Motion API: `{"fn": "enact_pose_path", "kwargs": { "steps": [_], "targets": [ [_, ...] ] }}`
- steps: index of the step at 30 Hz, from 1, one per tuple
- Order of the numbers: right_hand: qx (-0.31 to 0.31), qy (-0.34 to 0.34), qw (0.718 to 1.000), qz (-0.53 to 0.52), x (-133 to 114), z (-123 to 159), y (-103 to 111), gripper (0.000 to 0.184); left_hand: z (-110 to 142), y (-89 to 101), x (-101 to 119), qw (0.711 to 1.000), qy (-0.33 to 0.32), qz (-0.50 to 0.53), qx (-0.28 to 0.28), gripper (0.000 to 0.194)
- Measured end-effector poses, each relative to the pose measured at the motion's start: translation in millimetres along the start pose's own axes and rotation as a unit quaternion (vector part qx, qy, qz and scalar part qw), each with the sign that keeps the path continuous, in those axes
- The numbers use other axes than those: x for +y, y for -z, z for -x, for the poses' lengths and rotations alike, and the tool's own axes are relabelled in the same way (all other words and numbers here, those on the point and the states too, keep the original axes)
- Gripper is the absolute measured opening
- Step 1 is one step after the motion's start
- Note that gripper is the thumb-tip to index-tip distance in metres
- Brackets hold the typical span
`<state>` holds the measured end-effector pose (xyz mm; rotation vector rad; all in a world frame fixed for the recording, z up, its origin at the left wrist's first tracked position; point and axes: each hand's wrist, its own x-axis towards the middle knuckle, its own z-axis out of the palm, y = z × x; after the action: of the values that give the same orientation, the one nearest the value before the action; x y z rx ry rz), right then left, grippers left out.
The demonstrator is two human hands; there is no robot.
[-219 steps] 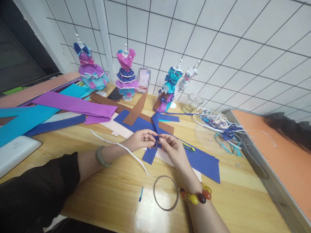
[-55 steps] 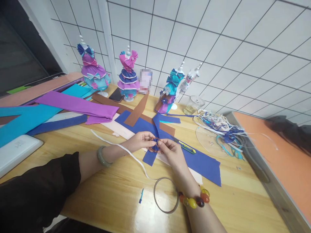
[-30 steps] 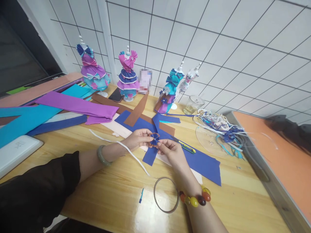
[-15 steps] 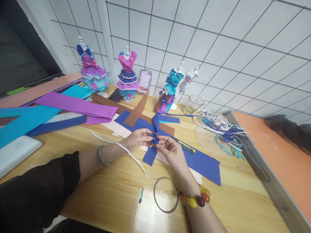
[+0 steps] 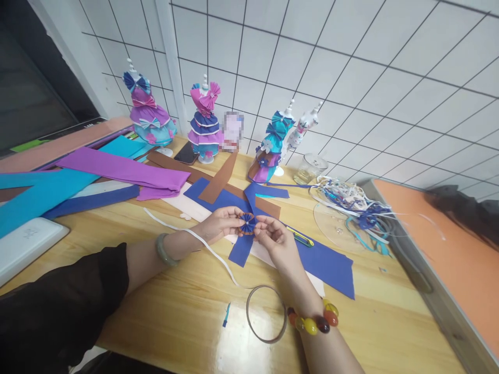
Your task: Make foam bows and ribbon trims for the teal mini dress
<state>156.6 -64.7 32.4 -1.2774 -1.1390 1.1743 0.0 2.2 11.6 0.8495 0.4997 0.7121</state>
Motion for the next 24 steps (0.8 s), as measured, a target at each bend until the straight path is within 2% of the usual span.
{"fn": "enact_pose_path", "kwargs": {
  "steps": [6,12,19,24],
  "targets": [
    [-0.032,0.000,0.999,-0.010,3.9,0.3,-4.7,0.038,1.5,-0.1,0.4,1.000,0.013,-0.025,-0.008,0.032],
    [-0.028,-0.017,0.999,0.000,6.0,-1.1,-1.7,0.037,2.5,-1.0,0.2,0.998,0.033,-0.048,-0.031,0.032],
    [0.008,-0.010,1.000,0.014,3.2,0.2,-0.3,0.040,2.8,-0.2,2.7,0.998,0.035,-0.018,-0.041,0.034],
    [0.012,-0.007,1.000,0.015,2.4,0.4,-1.9,0.040,3.1,-1.8,0.2,0.994,0.005,-0.078,-0.073,0.043]
  ]
}}
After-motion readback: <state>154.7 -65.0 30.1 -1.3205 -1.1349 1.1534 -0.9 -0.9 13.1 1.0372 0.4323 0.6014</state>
